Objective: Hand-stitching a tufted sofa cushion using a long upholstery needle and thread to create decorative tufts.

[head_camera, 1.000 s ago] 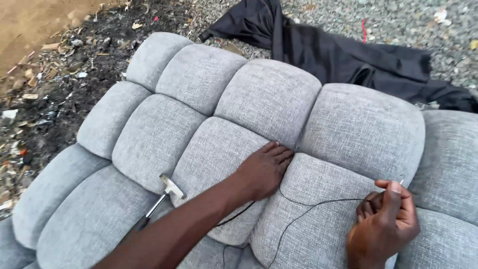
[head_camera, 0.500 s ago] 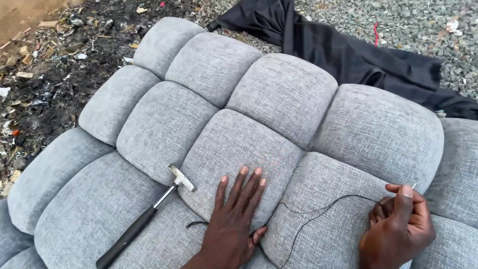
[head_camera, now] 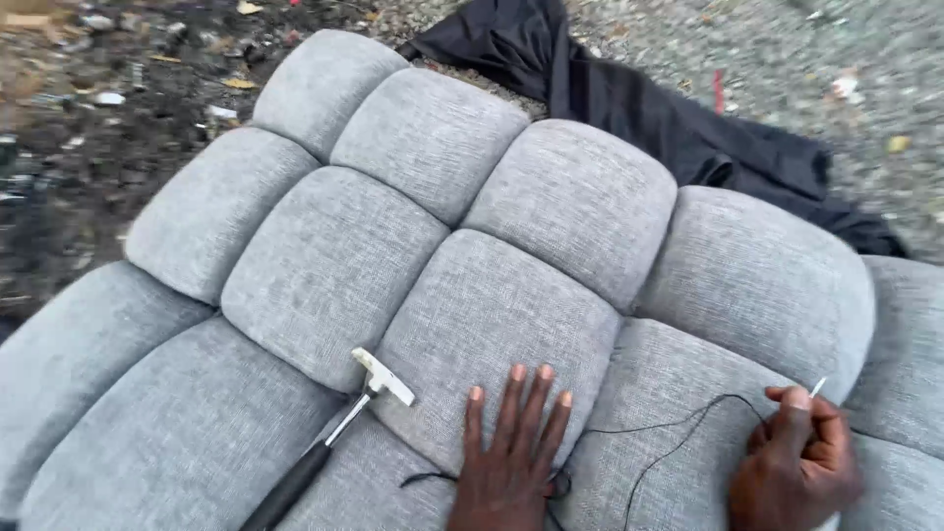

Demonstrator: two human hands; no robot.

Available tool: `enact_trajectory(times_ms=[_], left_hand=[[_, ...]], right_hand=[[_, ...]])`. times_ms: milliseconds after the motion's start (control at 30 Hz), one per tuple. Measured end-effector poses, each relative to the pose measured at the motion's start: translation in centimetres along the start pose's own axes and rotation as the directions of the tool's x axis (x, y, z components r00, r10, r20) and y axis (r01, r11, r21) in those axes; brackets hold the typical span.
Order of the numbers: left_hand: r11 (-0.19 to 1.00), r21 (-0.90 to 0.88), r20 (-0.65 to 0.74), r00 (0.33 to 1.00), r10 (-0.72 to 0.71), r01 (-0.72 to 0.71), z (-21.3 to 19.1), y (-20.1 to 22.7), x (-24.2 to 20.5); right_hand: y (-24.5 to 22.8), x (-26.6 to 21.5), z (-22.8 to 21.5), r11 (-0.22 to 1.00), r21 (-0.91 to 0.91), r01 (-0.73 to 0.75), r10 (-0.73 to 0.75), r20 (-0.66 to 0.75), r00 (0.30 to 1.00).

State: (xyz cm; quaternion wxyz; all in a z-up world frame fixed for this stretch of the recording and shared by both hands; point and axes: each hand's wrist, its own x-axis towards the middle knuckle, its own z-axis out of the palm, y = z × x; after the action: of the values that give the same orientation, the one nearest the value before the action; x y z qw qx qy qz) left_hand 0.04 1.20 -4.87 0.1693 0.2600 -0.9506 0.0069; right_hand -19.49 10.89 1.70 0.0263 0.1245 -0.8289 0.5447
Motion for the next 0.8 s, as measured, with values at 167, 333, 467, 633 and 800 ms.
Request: enact_trajectory(times_ms=[167,333,467,633,800], left_hand=[[0.991,-0.124,0.068,0.997,-0.031,0.040,-1.9,0.5,0.1],[0.966,-0.258,0.099,0.995,0.011,0.015,-4.2,-1.7,0.6],[0.984,-0.176,0.126,0.992,0.023,-0.001,-3.2,-1.5,0.5],[0.979,-0.203,0.244,0.969,0.031,0.020,-2.8,-0.9,0.0],[0.957,-0.289,0.173,0.984,0.035,0.017,-2.4,-1.3,-0.2]], right_hand=[[3.3,0.5,0.2,0.835,-0.396,0.382,-0.387,0.071,0.919],[2.2,0.4,2.2,0.803,-0.451,0.390,-0.391,0.095,0.915],[1.4,0.8,2.3,0.785,-0.469,0.405,-0.391,0.132,0.911],[0.4,0.4,1.9,0.804,-0.479,0.352,-0.369,0.062,0.927],[-4.9,-5.0,-1.1,0.992,-0.091,0.093,-0.101,-0.082,0.992]])
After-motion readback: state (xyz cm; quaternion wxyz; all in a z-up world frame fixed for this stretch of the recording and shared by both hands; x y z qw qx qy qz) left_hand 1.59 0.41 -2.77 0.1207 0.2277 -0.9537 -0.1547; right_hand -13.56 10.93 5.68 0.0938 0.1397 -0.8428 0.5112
